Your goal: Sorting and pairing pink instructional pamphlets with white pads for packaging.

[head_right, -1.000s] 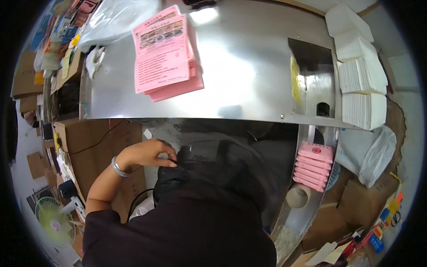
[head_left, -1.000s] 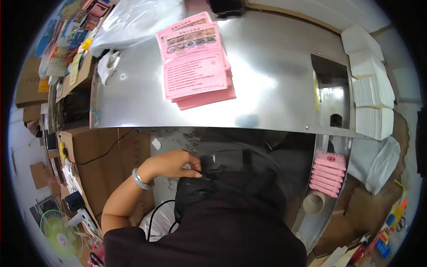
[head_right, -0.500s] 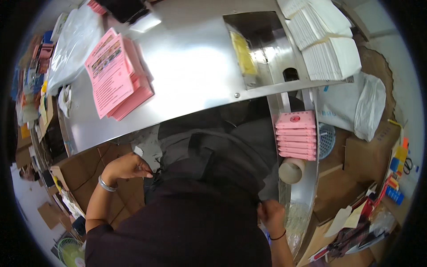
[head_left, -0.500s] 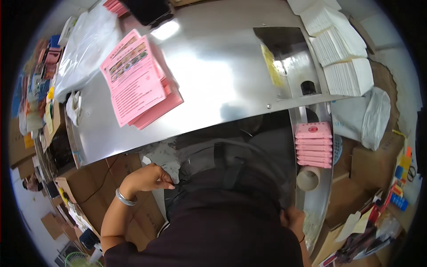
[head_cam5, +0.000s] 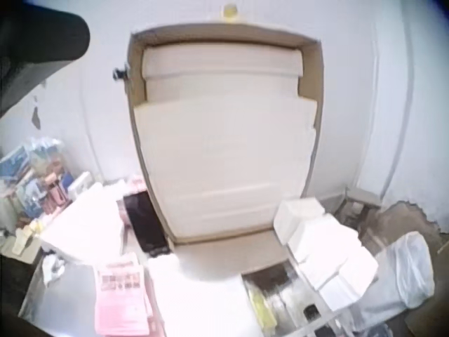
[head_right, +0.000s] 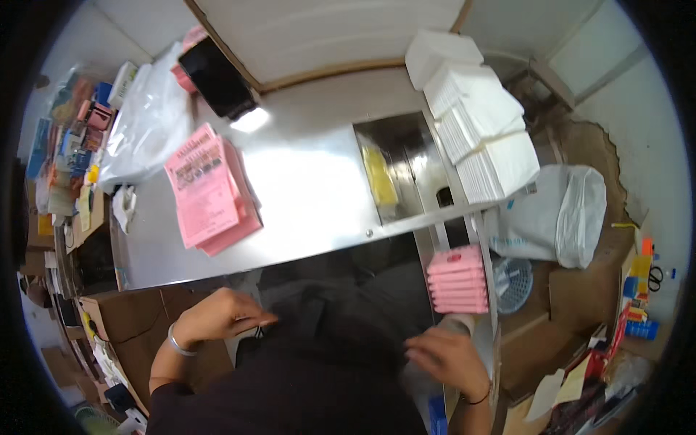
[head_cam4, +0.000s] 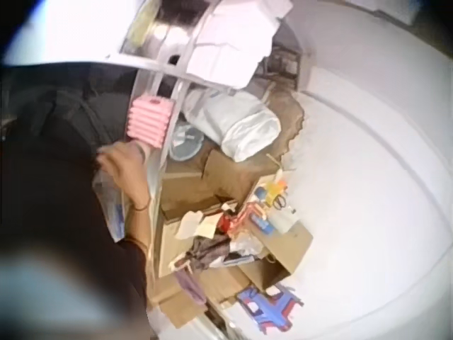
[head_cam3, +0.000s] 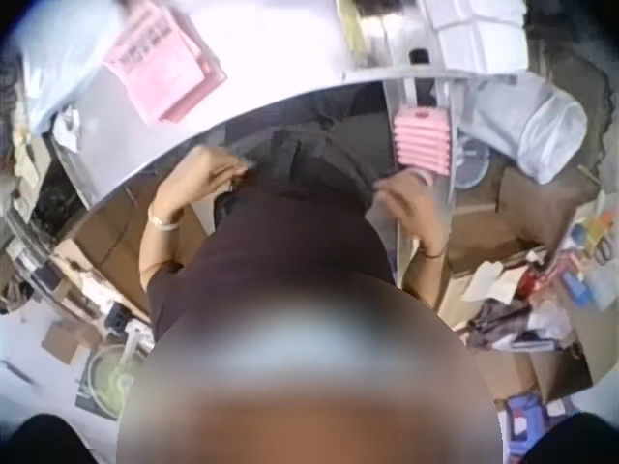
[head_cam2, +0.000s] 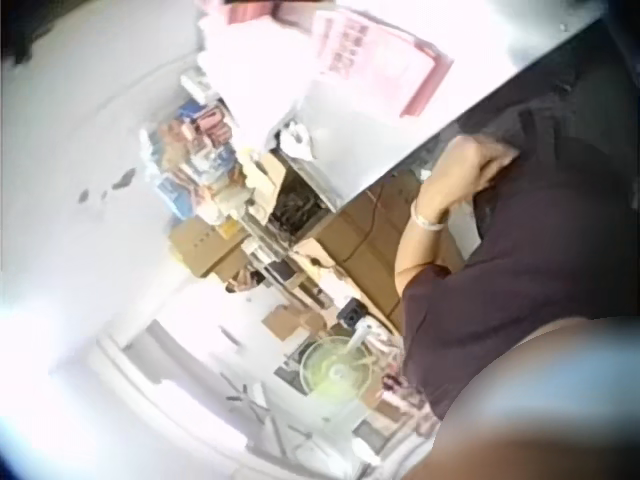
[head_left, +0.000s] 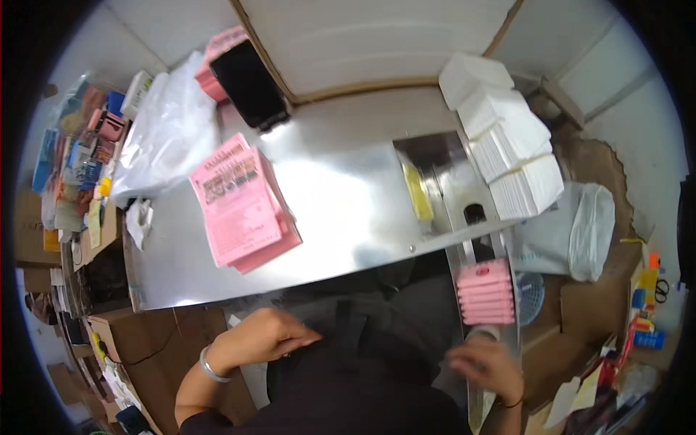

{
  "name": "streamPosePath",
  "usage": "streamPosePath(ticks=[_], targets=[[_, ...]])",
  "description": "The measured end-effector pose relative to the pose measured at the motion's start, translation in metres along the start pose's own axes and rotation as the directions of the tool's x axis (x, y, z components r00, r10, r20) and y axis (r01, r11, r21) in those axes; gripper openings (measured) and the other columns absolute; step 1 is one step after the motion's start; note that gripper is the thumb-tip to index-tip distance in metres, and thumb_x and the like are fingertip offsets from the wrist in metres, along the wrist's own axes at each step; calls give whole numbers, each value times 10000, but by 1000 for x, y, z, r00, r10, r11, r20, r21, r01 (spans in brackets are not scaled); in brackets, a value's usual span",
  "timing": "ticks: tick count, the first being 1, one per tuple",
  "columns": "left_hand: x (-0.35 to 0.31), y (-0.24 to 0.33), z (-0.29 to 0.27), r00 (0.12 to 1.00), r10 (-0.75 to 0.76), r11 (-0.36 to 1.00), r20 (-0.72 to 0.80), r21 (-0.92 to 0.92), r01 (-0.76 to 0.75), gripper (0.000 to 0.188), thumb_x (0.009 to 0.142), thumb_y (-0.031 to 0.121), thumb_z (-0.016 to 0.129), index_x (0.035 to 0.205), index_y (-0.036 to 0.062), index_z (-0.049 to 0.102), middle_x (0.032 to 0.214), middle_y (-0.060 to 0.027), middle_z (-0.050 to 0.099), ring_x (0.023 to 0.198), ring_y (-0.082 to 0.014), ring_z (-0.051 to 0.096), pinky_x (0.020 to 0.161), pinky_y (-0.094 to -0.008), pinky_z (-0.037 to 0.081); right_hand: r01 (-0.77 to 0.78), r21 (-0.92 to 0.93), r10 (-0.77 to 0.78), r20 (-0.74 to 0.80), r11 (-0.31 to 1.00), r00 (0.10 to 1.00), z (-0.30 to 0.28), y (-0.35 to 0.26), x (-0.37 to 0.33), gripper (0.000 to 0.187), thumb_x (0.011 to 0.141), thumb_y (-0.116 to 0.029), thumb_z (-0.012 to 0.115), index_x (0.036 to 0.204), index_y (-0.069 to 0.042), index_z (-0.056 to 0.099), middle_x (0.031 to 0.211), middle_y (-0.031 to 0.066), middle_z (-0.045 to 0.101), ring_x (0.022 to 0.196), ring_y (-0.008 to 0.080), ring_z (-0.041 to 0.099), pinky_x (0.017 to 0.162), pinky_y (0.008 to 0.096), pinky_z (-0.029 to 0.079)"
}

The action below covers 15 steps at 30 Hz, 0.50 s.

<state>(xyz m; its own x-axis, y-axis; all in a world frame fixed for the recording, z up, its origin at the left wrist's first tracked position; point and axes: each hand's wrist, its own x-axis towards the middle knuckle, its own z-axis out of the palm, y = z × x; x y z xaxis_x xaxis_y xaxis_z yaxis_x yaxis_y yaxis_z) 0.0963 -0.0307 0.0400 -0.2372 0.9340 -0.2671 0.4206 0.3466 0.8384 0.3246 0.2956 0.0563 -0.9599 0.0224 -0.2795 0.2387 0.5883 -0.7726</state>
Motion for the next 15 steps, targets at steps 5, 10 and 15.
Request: streamPosePath(ticks=[5,10,15], targets=[[43,23,-39,689,232,822,-686,518,239,448,741,87,781,1161,33,634,969,-148,605,923,-340,570,816,-436,450,103,-383,-389,-822,918,415,-66,1,80,89,814,57,646,896,23,652,864,131,662,802,269,624,751,331,490],[30,-18,-63,621,-7,748,-784,408,524,932,539,215,908,1357,119,471,1453,-212,386,1308,-474,375,1024,-547,382,-18,-552,-519,-794,834,315,-115,34,136,283,765,-108,742,993,12,624,1238,170,571,1153,332,530,1004,425,400],[33,-31,-65,684,-165,725,-711,383,573,972,558,256,909,1402,154,437,1482,-199,368,1345,-483,337,1058,-614,337,-90,-585,-504,-759,806,413,-70,57,161,534,751,-184,764,1183,-15,501,1323,190,496,1242,410,458,1087,539,288]])
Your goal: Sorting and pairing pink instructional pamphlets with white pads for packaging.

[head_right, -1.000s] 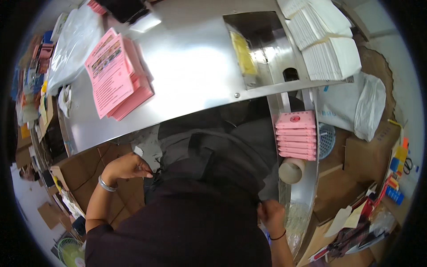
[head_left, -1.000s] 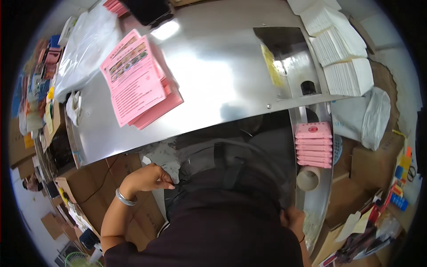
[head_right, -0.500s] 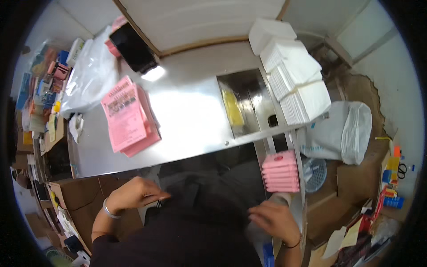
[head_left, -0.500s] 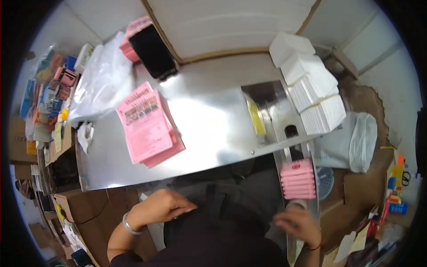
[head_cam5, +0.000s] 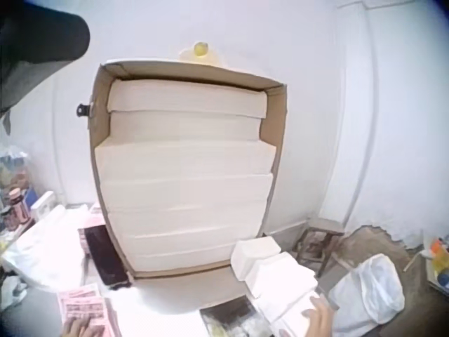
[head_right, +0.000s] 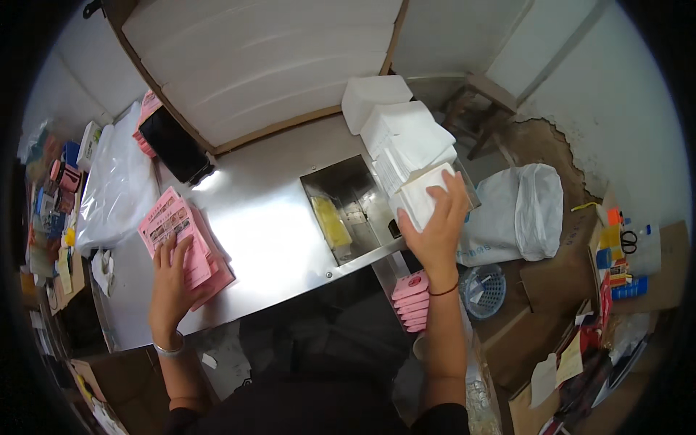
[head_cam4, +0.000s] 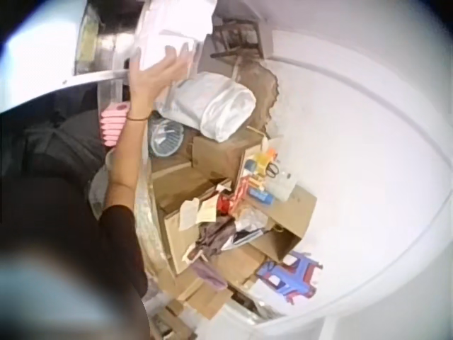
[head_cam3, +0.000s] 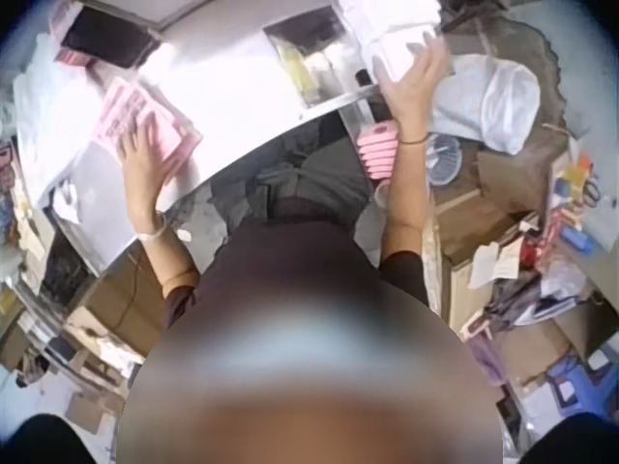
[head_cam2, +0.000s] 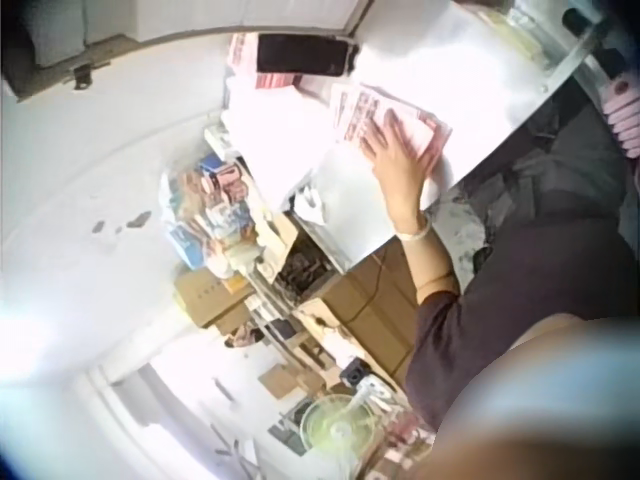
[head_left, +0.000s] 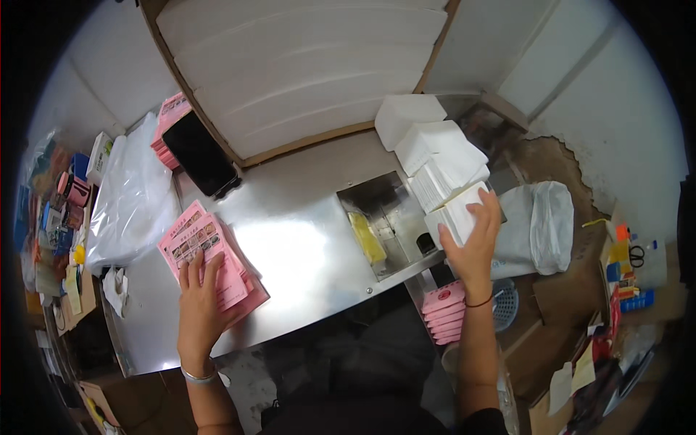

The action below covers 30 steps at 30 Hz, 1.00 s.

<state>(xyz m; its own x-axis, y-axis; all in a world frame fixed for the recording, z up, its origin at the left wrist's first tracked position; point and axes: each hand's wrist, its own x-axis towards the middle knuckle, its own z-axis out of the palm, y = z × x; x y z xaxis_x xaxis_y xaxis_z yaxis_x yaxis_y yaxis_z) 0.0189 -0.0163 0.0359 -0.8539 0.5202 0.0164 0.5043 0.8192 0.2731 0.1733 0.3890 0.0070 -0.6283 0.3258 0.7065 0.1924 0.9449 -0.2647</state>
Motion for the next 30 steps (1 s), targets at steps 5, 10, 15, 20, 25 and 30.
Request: streamPosePath(ticks=[5,10,15,20,25,30], targets=[[1,4,-4,994,-101,994,29,-34,102,795,807,358,719,1481,138,361,1537,-207,303,1411,-437,273,1114,-637,206,-31,-151,33,15,988,999,0,-25,-6,410,798,-153,733,1153,-10,588,1225,184,527,1182,402,493,1047,553,332],[-7,-15,41,989,-21,944,-146,323,68,622,950,286,544,1491,65,333,1511,-209,340,1403,-400,297,1125,-600,170,-79,-129,77,-16,989,997,-9,-35,4,182,862,-48,662,1022,36,682,1029,145,573,946,305,545,830,407,455],[4,-29,36,955,-57,967,-291,222,125,383,851,122,652,1199,39,516,1196,-158,501,1142,-339,471,994,-522,314,-140,79,142,-21,987,990,-14,-22,4,144,830,-25,659,954,43,686,924,121,575,860,294,528,773,390,448],[13,-13,30,883,68,958,-465,277,71,215,848,137,643,995,31,525,1070,-162,510,1021,-327,500,907,-510,373,-198,109,198,14,974,980,-20,-21,7,154,826,-49,683,953,39,688,928,113,576,873,287,539,776,377,452],[6,117,102,898,407,880,-168,-192,-435,320,751,168,773,925,7,558,1258,-253,469,1239,-455,427,1002,-550,386,-243,166,221,137,956,966,-33,-22,13,215,813,-60,713,1006,32,693,938,115,574,893,286,543,776,371,459],[14,128,112,893,389,859,-228,-261,-441,398,811,325,735,969,0,568,1398,-271,405,1319,-486,349,1076,-633,272,-15,-10,16,121,1000,993,-30,-27,12,258,808,-44,708,1056,25,691,945,123,572,898,292,545,782,384,467]])
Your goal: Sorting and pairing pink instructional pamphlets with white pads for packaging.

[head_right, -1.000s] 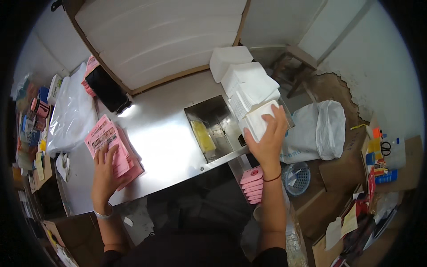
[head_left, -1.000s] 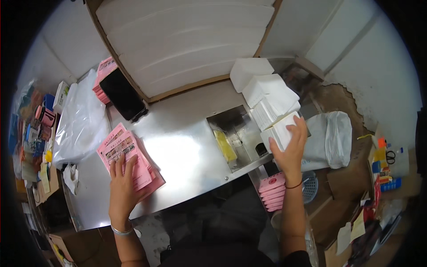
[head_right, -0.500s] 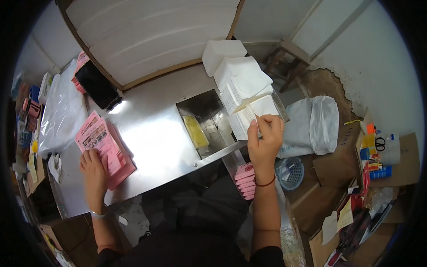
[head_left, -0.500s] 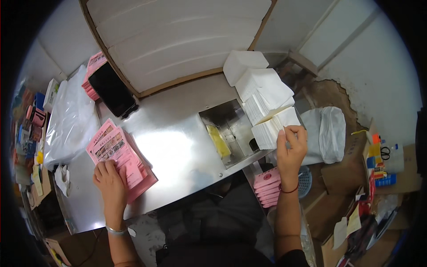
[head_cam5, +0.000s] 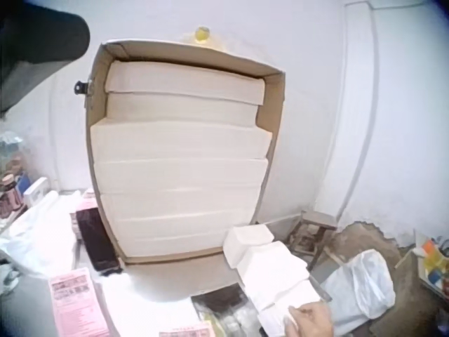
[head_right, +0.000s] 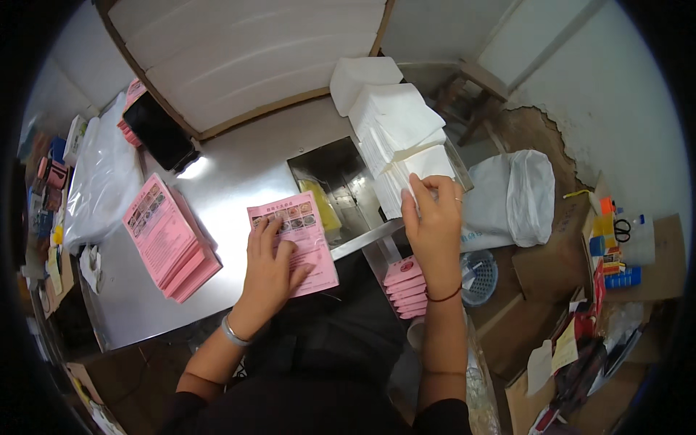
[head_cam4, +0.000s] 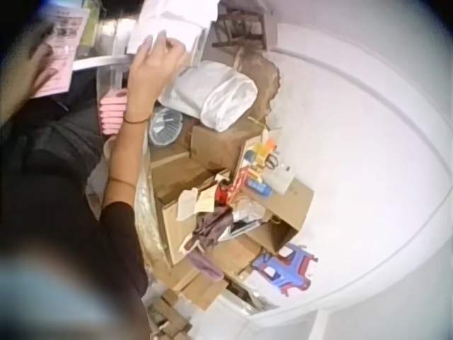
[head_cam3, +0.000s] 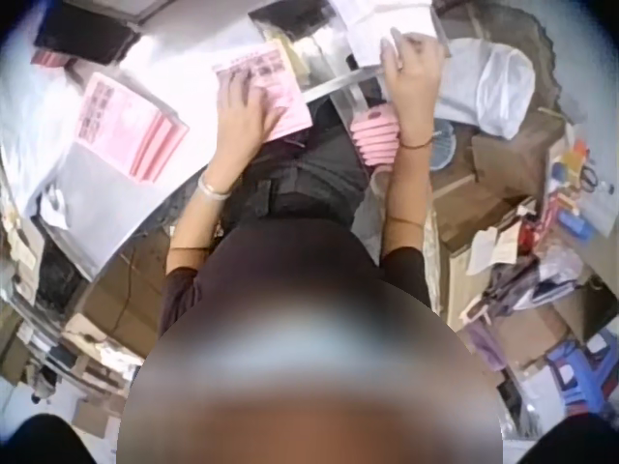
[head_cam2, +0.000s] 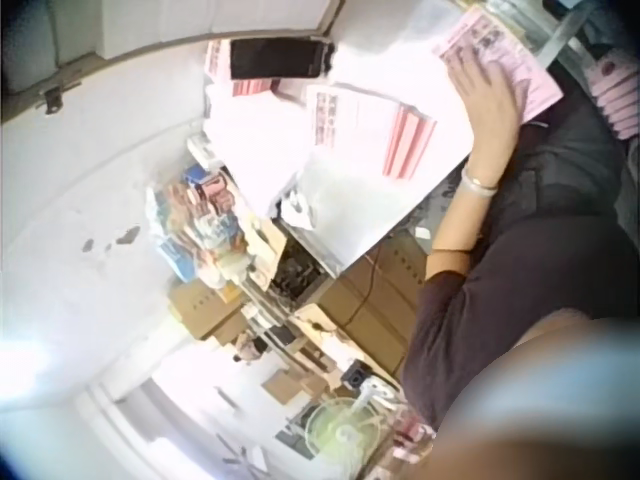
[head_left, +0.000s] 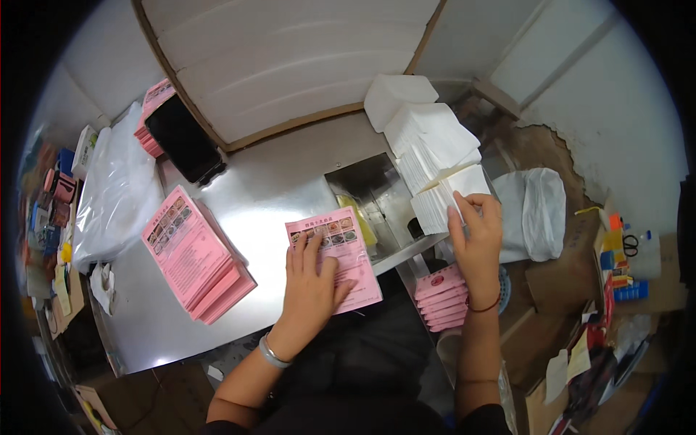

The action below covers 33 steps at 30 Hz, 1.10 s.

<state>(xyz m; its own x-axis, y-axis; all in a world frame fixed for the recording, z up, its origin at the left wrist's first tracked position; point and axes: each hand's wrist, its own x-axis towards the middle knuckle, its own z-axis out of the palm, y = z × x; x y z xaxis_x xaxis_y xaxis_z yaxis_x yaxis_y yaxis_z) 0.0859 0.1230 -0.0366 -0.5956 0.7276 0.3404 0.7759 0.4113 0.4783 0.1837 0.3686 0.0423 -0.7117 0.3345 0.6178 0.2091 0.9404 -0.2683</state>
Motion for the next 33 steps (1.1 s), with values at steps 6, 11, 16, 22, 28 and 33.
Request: streamPosePath(ticks=[6,11,16,22,28,33], targets=[[-2,6,-6,998,-55,997,33,57,53,354,833,273,707,994,-12,572,1413,-301,397,1339,-510,336,1094,-626,272,-40,67,37,43,997,998,-2,8,3,294,776,1,690,1069,20,687,973,123,587,909,303,551,792,401,465],[-18,-2,-12,995,80,993,61,-90,-74,352,784,137,667,1097,-9,598,1429,-288,412,1345,-510,345,1109,-609,277,152,-24,-153,-20,988,988,3,14,4,326,776,-54,685,1100,-9,684,1098,119,630,972,320,582,854,420,451],[-11,-19,-29,994,-12,996,107,91,2,498,701,161,722,1170,51,599,1361,-167,483,1231,-367,440,1021,-509,305,414,443,-562,283,796,778,45,-88,-75,282,822,-110,583,1087,-106,679,1119,99,639,1113,316,585,1106,599,301],[-11,1,-18,999,-52,997,-3,48,53,317,757,128,691,1054,94,586,1384,-188,445,1315,-430,371,1054,-586,264,311,299,-405,337,902,850,85,-84,-30,223,782,-71,586,993,-47,652,1044,121,605,1051,297,591,1083,588,322],[-16,-10,-14,982,76,993,170,80,-91,439,803,128,658,1234,203,625,1455,-220,394,1352,-466,343,1036,-722,244,-153,-8,152,-82,988,985,18,-20,-6,221,846,-8,632,1052,59,676,1047,169,610,945,327,575,856,430,475],[42,-6,-20,982,-10,935,186,350,-57,483,744,422,747,1098,119,620,1417,-261,417,1313,-460,383,981,-681,343,-41,-165,39,-14,985,999,24,-14,-4,255,860,-55,671,1088,58,667,995,145,557,945,319,532,808,418,469]])
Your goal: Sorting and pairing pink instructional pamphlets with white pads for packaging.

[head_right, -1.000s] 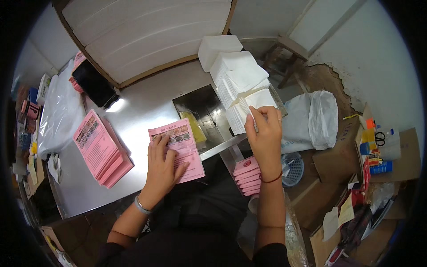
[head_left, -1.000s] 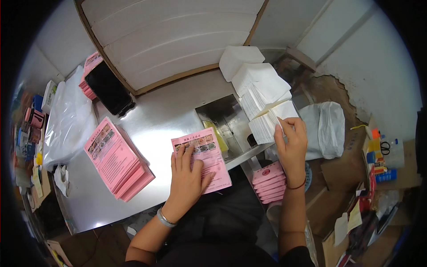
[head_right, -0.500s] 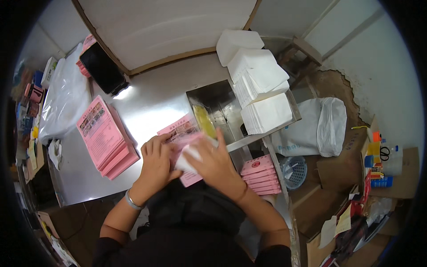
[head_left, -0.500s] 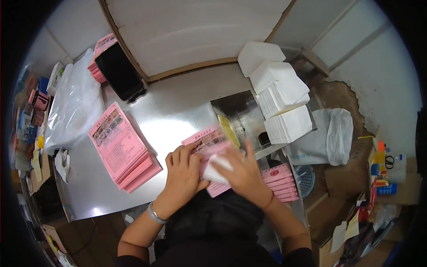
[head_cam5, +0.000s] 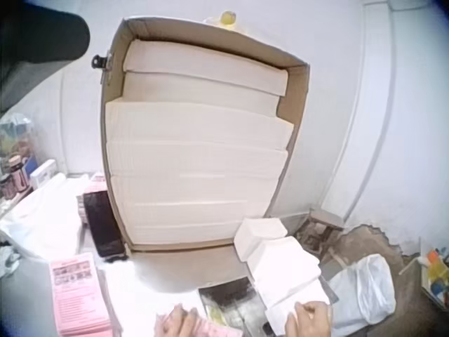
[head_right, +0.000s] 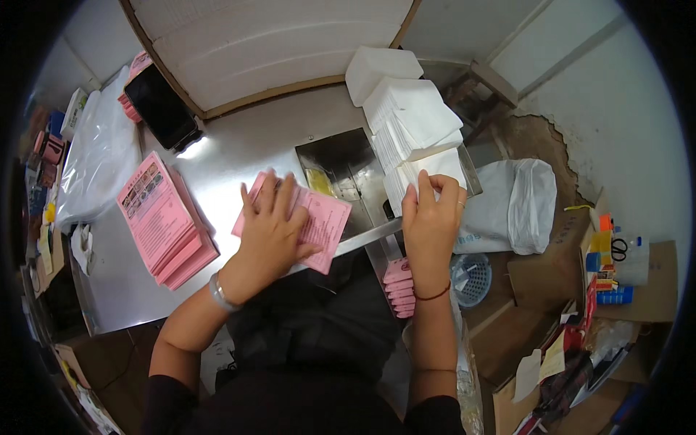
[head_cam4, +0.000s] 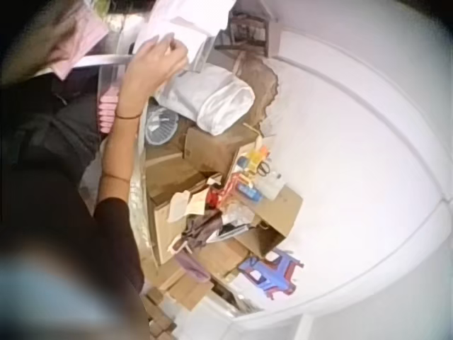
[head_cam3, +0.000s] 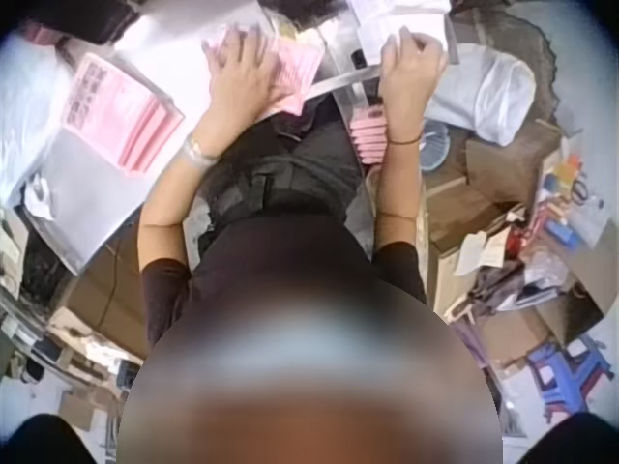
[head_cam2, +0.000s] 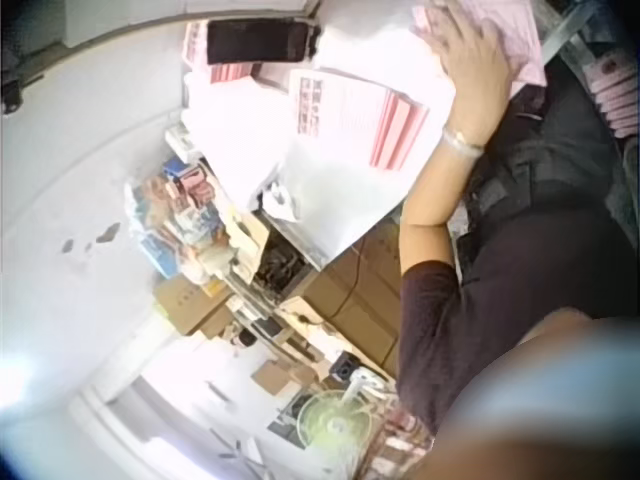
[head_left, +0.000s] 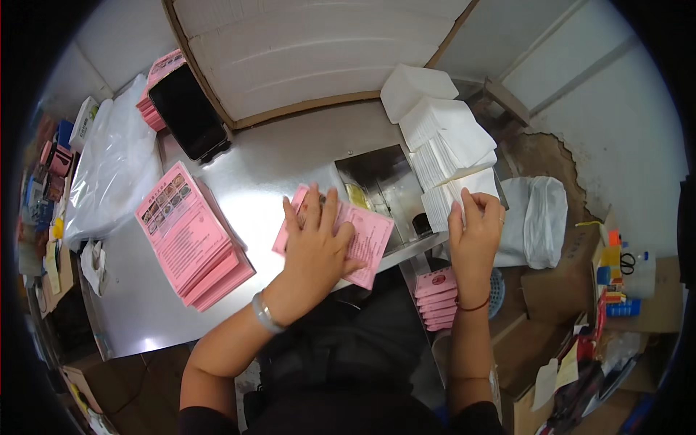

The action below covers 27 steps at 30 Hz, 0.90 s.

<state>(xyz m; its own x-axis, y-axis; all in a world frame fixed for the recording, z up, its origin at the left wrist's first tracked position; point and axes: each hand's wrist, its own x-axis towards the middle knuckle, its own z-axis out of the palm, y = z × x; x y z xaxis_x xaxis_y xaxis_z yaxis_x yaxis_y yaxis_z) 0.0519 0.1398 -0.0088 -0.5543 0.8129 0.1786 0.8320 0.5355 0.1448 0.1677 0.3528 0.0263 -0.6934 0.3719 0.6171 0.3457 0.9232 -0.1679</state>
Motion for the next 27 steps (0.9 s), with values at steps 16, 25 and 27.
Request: streamPosePath(ticks=[16,25,27], targets=[[-46,17,13,955,-235,935,-180,-309,172,228,786,103,668,1001,46,614,1025,-159,537,961,-319,551,812,-443,462,1,125,-12,92,992,996,-12,17,5,260,823,-5,648,1073,62,669,987,147,571,928,317,546,810,417,468],[-43,-4,-7,1000,11,949,-27,-315,-19,436,719,144,687,1141,46,637,1416,-194,444,1173,-395,478,968,-489,397,322,323,-376,119,890,919,-2,-35,-52,322,820,-93,612,1129,-39,683,1164,149,656,1084,338,626,974,496,458],[-39,-17,3,1000,-12,898,5,-440,13,489,718,73,684,1203,78,621,1391,-213,456,1043,-378,567,899,-450,474,428,461,-554,177,777,814,5,-83,-82,245,866,-120,580,1076,-89,703,1075,144,660,1046,310,637,1089,559,356]])
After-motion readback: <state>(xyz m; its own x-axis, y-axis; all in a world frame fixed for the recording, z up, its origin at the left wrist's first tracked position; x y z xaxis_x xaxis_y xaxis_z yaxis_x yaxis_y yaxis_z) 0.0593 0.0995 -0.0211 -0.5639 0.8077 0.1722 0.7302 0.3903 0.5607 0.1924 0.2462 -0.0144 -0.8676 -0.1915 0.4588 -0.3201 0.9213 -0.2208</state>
